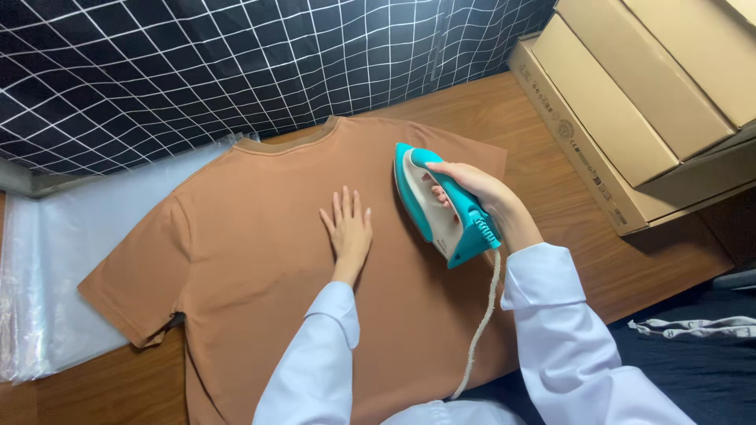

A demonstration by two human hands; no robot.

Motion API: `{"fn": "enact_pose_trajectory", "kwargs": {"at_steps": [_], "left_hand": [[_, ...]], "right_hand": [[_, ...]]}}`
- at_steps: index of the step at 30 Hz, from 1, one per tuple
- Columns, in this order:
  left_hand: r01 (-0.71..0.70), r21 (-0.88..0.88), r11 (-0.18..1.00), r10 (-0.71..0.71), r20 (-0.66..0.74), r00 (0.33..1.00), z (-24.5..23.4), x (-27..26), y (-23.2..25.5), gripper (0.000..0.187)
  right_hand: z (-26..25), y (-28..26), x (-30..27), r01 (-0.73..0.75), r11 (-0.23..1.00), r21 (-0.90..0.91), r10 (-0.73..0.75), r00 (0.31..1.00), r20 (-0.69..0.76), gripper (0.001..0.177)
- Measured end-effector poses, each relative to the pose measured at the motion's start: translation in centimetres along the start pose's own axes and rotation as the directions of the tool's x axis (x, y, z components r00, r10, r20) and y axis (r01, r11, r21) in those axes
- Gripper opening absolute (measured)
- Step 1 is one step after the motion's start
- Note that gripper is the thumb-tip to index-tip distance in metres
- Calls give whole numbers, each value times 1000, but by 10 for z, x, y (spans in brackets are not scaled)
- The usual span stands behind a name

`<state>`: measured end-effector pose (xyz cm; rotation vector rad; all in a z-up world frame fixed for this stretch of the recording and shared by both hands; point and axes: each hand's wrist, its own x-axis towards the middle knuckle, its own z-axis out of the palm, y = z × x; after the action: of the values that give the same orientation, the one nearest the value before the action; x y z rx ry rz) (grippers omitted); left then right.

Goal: The person irons a brown t-shirt using an iron, folds the t-shirt into a rectangle, and inserts it into a plastic bag.

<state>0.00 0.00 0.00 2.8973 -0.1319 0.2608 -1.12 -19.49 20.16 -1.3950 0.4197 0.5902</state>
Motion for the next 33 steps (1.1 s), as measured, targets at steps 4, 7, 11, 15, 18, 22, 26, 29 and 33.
{"fn": "enact_pose_trajectory", "kwargs": {"at_steps": [4,7,11,15,18,22,26,29,33], "left_hand": [[-51,-36,998,52,48,997,18,22,40,47],[-68,-49,997,71,78,994,24,43,60,47],[-66,12,998,65,104,992,30,68,78,49],[-56,6,998,55,121,991,29,84,91,49],[-53,16,998,51,119,992,36,97,95,48],[-46,2,999,46,119,992,30,101,97,47],[-34,18,999,31,158,987,29,101,98,47],[-31,26,999,27,163,986,29,101,97,47],[-32,10,999,30,174,984,26,101,97,47]], "right_hand": [[-31,-3,27,2,997,-83,-4,1000,-24,36],[-57,-7,44,-12,995,-100,6,998,-56,36],[-70,-16,56,-52,995,-88,49,998,-43,33],[-62,-34,48,-92,994,-64,91,996,-12,29],[-67,-38,62,-88,995,-42,88,996,7,26],[-79,-36,73,-73,997,-12,73,997,12,28],[-89,-36,70,-69,998,12,69,997,-16,28],[-97,-35,67,-57,998,17,57,998,-32,29],[-110,-36,57,-55,998,8,55,996,-64,30]]}}
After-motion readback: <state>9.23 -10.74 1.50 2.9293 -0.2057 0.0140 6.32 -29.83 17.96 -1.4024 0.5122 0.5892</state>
